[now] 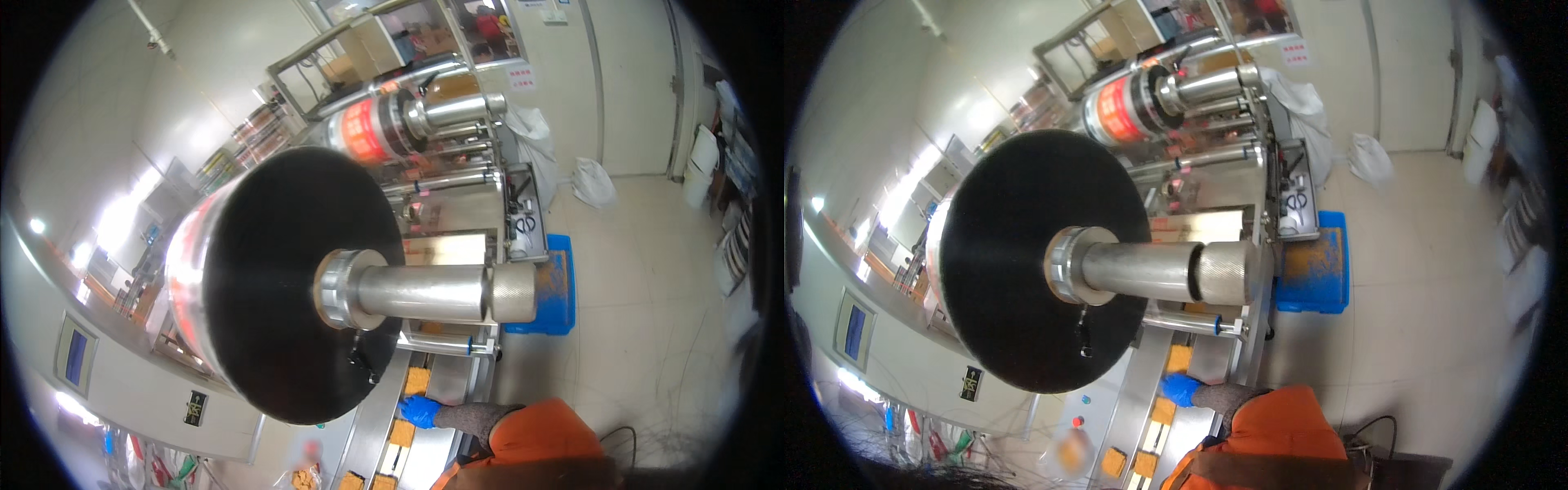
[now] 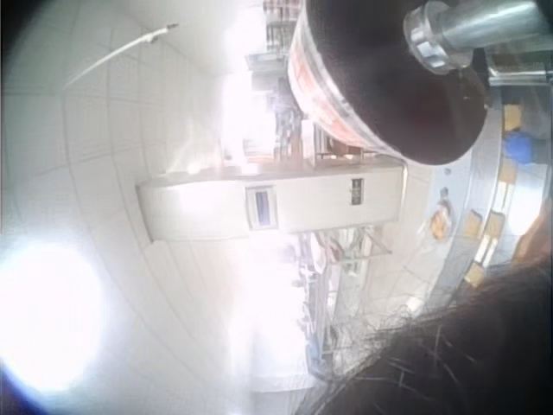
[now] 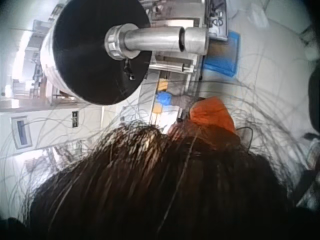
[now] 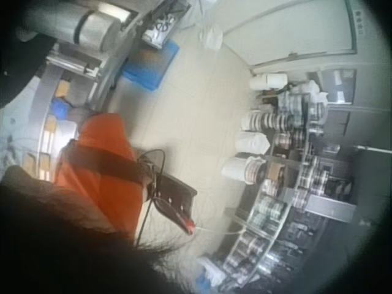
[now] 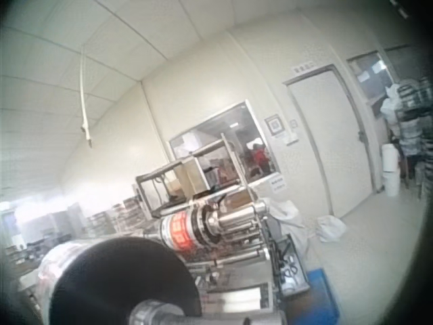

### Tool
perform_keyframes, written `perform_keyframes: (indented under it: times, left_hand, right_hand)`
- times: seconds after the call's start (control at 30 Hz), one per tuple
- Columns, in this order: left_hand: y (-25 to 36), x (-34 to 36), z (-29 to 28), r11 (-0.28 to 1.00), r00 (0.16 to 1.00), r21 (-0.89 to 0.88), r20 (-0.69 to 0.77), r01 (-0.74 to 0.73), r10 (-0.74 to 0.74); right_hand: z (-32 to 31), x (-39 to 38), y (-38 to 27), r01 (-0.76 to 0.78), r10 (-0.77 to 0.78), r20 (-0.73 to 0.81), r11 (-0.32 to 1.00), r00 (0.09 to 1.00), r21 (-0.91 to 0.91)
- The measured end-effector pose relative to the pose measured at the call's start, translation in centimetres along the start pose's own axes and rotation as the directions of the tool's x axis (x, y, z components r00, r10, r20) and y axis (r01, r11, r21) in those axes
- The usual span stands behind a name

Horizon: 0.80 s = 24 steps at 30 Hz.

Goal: The person places yellow rectangular food items onto a moving conveyor belt in a factory setting. They use gloved hands to position each item as it moves along the line toward a packaging machine.

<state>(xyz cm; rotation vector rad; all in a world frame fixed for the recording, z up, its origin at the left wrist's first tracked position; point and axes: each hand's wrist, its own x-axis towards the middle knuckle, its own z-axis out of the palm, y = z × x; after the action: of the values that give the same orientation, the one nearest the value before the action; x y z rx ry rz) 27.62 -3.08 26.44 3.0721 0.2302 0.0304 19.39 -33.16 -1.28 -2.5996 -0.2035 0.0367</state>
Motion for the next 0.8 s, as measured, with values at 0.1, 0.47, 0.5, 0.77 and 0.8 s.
perform_keyframes:
  times: [0.1, 0.47, 0.5, 0.77, 0.8]
  left_hand:
    - [-1.9, -0.7, 0.3, 0.999, 1.000, 0.019, -0.007, 0.027, -0.027]
    - [-4.0, -1.4, 1.2, 0.999, 1.000, 0.026, 0.016, 0.026, -0.026]
    - [-3.6, -1.3, 1.2, 0.999, 1.000, 0.026, 0.020, 0.021, -0.022]
    - [-4.0, -6.0, 5.7, 0.997, 0.993, 0.031, 0.097, 0.069, -0.072]
    - [-5.5, -8.0, 6.8, 0.992, 0.986, 0.041, 0.110, 0.121, -0.125]
  right_hand:
    - [-2.4, -3.0, -4.6, -0.083, 0.083, -0.148, 0.997, 0.985, 0.009]
    - [-4.6, -0.5, -0.8, -0.218, 0.220, -0.001, 0.969, 0.976, -0.114]
    - [-4.6, -0.5, -0.2, -0.221, 0.217, -0.043, 0.966, 0.975, -0.136]
    - [1.3, -1.2, -1.4, -0.014, 0.014, 0.007, 0.999, 1.000, -0.033]
    - [-0.4, -2.2, -4.1, -0.052, 0.053, 0.015, 0.997, 0.998, -0.053]
